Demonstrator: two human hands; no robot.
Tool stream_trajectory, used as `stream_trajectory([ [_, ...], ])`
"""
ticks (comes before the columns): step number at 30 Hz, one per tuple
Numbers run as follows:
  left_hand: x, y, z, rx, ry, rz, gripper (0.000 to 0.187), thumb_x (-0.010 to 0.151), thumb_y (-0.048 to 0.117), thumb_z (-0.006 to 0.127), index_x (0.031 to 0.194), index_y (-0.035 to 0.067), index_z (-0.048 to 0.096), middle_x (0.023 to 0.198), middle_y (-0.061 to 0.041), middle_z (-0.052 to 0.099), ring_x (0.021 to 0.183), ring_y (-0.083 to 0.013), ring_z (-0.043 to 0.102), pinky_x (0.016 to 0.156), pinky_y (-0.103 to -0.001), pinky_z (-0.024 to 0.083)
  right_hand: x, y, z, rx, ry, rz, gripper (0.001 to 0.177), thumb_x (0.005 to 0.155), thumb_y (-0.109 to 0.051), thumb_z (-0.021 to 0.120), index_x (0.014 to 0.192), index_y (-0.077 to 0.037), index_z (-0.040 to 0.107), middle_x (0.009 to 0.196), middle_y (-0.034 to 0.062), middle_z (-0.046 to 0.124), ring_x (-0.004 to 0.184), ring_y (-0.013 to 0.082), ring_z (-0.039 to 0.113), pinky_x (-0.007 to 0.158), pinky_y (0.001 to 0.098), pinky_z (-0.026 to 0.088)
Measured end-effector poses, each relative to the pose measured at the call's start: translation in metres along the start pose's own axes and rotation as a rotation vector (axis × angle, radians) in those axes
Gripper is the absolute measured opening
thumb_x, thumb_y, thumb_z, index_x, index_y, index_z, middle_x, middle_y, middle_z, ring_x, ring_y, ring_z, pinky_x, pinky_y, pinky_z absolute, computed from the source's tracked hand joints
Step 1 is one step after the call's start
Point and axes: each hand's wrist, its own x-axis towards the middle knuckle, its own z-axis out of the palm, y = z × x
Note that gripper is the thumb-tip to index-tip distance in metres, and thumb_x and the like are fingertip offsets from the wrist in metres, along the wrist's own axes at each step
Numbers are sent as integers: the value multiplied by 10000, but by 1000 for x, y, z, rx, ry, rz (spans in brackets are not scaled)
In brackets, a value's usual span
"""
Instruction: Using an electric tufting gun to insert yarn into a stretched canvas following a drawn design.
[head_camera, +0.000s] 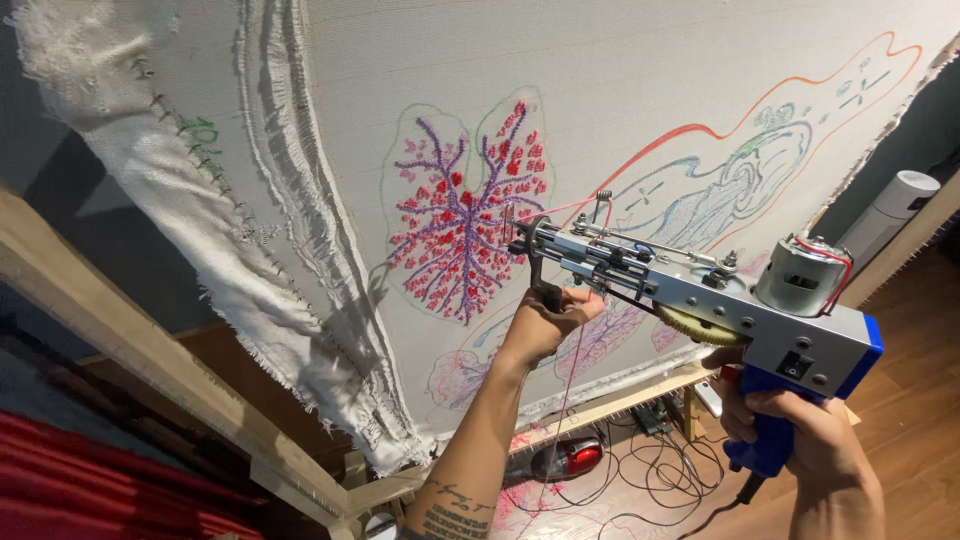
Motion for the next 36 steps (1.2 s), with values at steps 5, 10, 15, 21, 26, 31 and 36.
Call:
stream_trajectory([
  [5, 3, -3, -8, -40, 107, 56, 209, 701, 202, 695, 807, 22, 704, 530, 19, 434, 487, -86, 370, 473, -198, 306, 6, 6, 18, -30, 25, 17, 432, 608, -76, 543, 989, 122, 589, 500, 105, 518, 338, 146, 429, 318, 278, 351],
  [10, 12, -22, -19, -63, 192, 73, 155, 716, 155, 689, 760, 14, 645, 861, -38, 686, 740, -158, 603, 759, -239, 477, 9, 4, 35, -129, 168, 138, 361, 652, -75, 621, 964, 107, 610, 515, 119, 524, 371, 179, 454, 324, 322, 408],
  [15, 5, -6, -33, -1, 194, 40, 227, 753, 206, 682, 869, 13, 707, 523, 10, 521, 405, -69, 328, 418, -197, 305, 19, 0, 57, -221, 30, -33, 268, 689, -4, 626, 943, 76, 609, 502, 98, 539, 350, 137, 454, 308, 248, 382],
  [21, 12, -8, -53, -5, 182, 46, 240, 760, 171, 641, 936, 13, 685, 857, -87, 696, 770, -147, 637, 684, -215, 488, 25, -4, 82, -255, 84, 42, 288, 677, 118, 542, 954, 85, 616, 575, 140, 540, 389, 182, 429, 351, 290, 357],
  [26, 13, 1, -72, 63, 238, 93, 269, 739, 212, 667, 903, 1, 692, 798, -84, 695, 711, -146, 622, 661, -224, 492, 36, -2, 100, -186, -11, -7, 275, 678, 81, 563, 949, 67, 603, 523, 99, 513, 377, 155, 455, 348, 264, 382],
  [31, 15, 2, -88, -12, 272, 42, 229, 755, 183, 680, 915, 21, 696, 786, -79, 694, 709, -127, 620, 655, -202, 486, 42, -3, 117, -173, -6, 20, 280, 689, 83, 563, 967, 70, 591, 586, 120, 533, 394, 168, 448, 355, 268, 376],
  [36, 22, -6, -100, -138, 256, 168, 252, 746, 136, 659, 915, -49, 683, 726, -105, 659, 646, -136, 581, 588, -206, 459, 47, 0, 125, -157, -11, 28, 305, 688, 96, 553, 992, 88, 582, 554, 103, 499, 394, 160, 427, 366, 260, 365],
])
